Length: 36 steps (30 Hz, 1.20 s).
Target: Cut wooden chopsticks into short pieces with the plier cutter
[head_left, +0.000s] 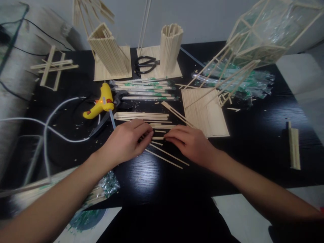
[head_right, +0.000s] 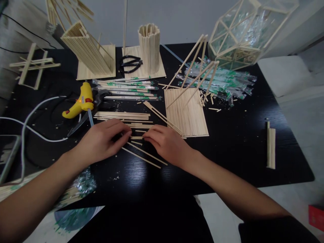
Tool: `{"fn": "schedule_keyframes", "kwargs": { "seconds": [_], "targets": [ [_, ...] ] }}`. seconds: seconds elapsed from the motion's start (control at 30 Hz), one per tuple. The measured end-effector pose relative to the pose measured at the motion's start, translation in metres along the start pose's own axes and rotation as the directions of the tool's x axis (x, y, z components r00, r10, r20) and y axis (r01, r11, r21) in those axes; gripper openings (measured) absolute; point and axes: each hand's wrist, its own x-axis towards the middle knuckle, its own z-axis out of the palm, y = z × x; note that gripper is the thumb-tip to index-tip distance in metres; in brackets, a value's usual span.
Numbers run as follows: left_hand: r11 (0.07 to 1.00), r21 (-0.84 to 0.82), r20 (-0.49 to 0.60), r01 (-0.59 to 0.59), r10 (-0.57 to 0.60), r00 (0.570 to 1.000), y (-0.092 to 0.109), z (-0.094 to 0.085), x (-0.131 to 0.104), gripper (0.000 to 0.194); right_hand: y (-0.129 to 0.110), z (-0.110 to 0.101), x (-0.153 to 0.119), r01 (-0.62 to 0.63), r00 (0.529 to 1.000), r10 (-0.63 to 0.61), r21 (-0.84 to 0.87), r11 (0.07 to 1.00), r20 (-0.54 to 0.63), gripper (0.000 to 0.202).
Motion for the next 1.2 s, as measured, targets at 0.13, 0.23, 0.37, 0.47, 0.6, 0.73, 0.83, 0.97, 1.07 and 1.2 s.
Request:
{"fn": "schedule_keyframes", "kwargs": {
  "seconds": [0.13, 0.23, 0.37, 0.47, 0.6, 0.73, 0.83, 0.97, 1.07, 1.2],
  "targets": [
    [0.997, -0.035, -0.016, -0.07, 0.07, 0.997, -0.006, 0.001, -0.003, 0.016, 0.005, 0.006, -0.001, 0.081, 0.995, -0.087, -0.11, 0.991, -0.047, 0.018],
    [0.992, -0.024, -0.029, -0.121, 0.12, 0.992, -0.01, 0.002, -0.005, 0.017, 0.007, 0.009, -0.001, 0.114, 0.987, -0.13, -0.166, 0.98, -0.094, 0.015],
    [0.989, 0.048, 0.017, -0.137, 0.136, 0.991, -0.013, -0.001, -0.007, 0.022, 0.006, 0.013, -0.001, 0.118, 0.985, -0.136, -0.157, 0.98, -0.104, 0.012],
    [0.985, 0.088, 0.059, -0.147, 0.142, 0.988, -0.013, -0.004, -0.008, 0.02, 0.005, 0.016, -0.001, 0.109, 0.986, -0.126, -0.146, 0.983, -0.106, 0.012],
    [0.983, 0.122, 0.04, -0.141, 0.137, 0.99, -0.013, -0.005, -0.01, 0.018, 0.004, 0.019, 0.0, 0.093, 0.988, -0.109, -0.138, 0.986, -0.114, 0.012],
    [0.982, 0.111, 0.019, -0.154, 0.153, 0.988, -0.013, 0.0, -0.01, 0.02, 0.003, 0.021, 0.001, 0.1, 0.986, -0.115, -0.123, 0.987, -0.119, 0.012],
    [0.979, 0.104, 0.024, -0.174, 0.173, 0.985, -0.012, 0.003, -0.009, 0.02, 0.004, 0.022, 0.0, 0.103, 0.984, -0.119, -0.118, 0.988, -0.132, 0.011],
    [0.977, 0.09, 0.029, -0.192, 0.191, 0.981, -0.014, 0.003, -0.009, 0.016, 0.004, 0.023, 0.0, 0.098, 0.983, -0.111, -0.095, 0.991, -0.146, 0.01],
    [0.978, 0.085, 0.029, -0.193, 0.191, 0.981, -0.015, 0.002, -0.009, 0.016, 0.003, 0.024, 0.0, 0.094, 0.983, -0.108, -0.097, 0.991, -0.146, 0.01],
    [0.981, 0.064, 0.037, -0.185, 0.183, 0.982, -0.014, 0.002, -0.007, 0.016, 0.001, 0.027, 0.003, 0.095, 0.985, -0.108, -0.098, 0.991, -0.138, 0.012]
  ]
}}
